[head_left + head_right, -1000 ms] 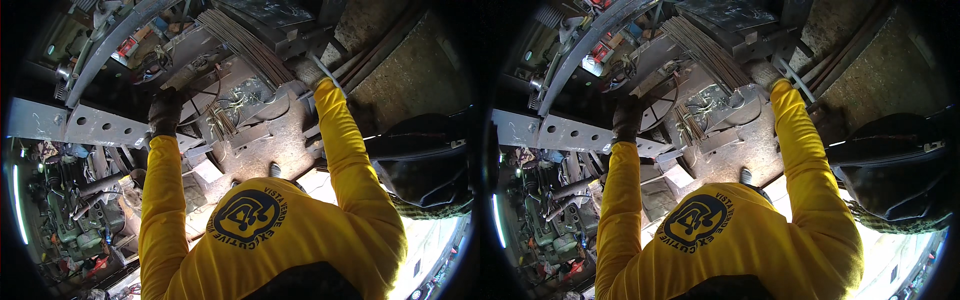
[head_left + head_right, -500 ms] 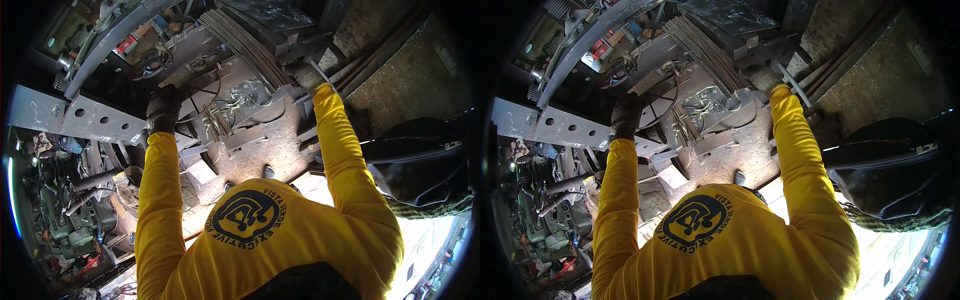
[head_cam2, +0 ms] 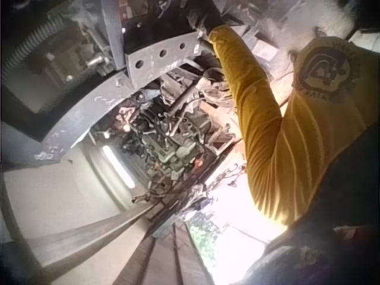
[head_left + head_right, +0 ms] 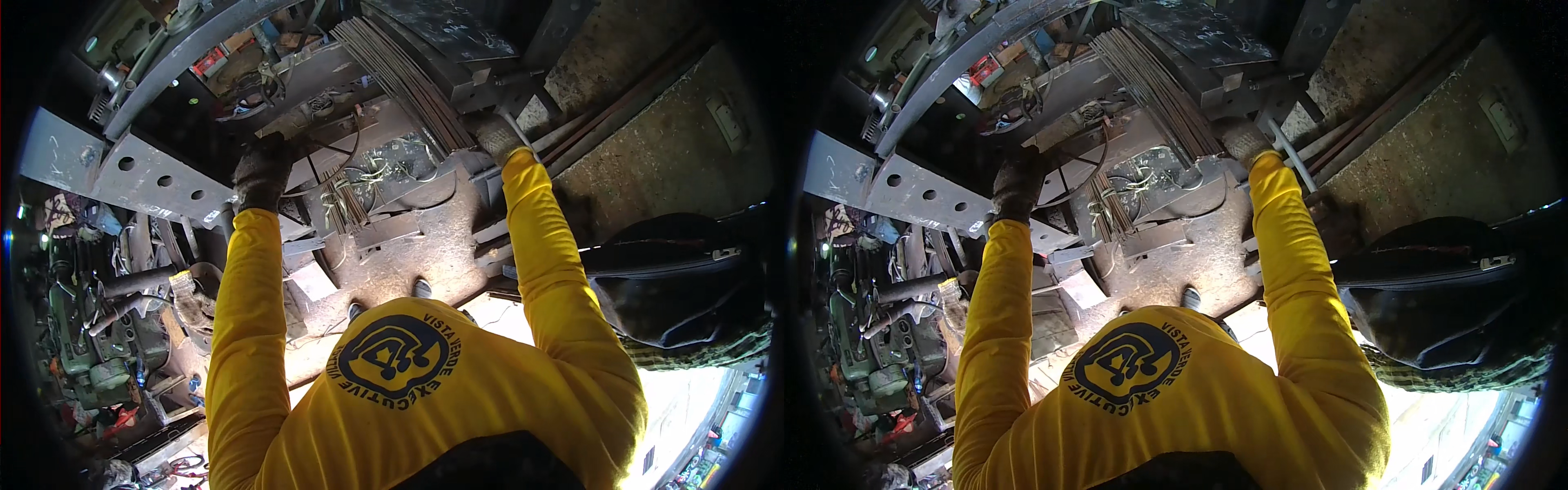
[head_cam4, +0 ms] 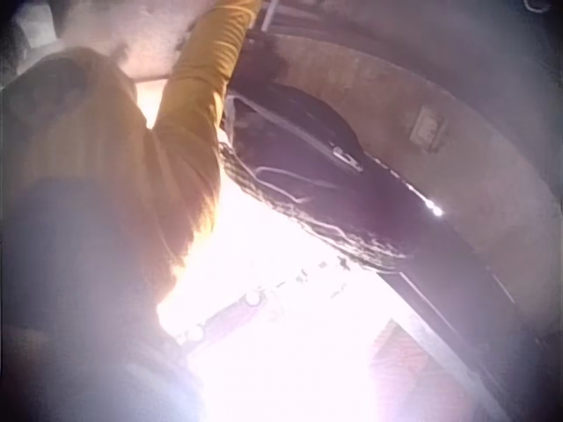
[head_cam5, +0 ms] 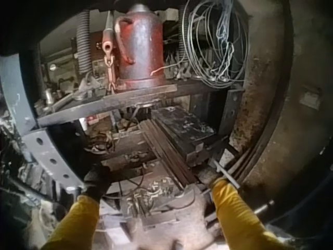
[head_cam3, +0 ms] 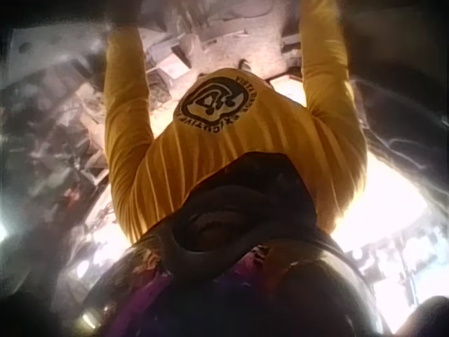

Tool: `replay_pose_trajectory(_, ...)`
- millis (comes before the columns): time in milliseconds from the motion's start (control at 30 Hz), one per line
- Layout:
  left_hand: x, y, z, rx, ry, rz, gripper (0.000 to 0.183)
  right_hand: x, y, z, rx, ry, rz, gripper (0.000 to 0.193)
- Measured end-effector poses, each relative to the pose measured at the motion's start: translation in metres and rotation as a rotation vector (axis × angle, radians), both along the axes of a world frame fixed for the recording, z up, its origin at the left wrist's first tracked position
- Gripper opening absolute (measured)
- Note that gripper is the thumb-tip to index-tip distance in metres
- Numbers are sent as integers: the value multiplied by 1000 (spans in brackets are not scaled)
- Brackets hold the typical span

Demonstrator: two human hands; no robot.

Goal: The person bends a bundle of thin metal bars using a large mechanical press machine, holding the bars with gloved hands and positioning them under the press.

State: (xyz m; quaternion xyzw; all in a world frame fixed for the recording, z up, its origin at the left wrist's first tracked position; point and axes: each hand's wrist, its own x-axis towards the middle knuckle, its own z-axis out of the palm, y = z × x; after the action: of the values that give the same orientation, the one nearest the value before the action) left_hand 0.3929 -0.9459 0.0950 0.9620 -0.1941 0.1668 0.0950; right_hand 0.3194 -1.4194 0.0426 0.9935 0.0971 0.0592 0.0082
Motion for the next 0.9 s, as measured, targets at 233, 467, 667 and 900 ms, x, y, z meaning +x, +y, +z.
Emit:
replay_pose_trajectory(233, -13, -12, 19, 46, 114, 73, 30, -3, 13, 17, -95, 82, -27, 38)
replay_pose_trajectory(467, -23, -20, 33, -62, 170, 95, 36, -24, 22, -2, -303, -129, -5, 34)
replay_pose_trajectory(667, -19, -19, 28, -74, 163, 63, 37, -40, 16, -5, 201, -244, -228, 31)
replay_pose_trajectory(900, -19, -13, 27, -132, 170, 69, 35, -93, 38, 26, 317, -343, -125, 23)
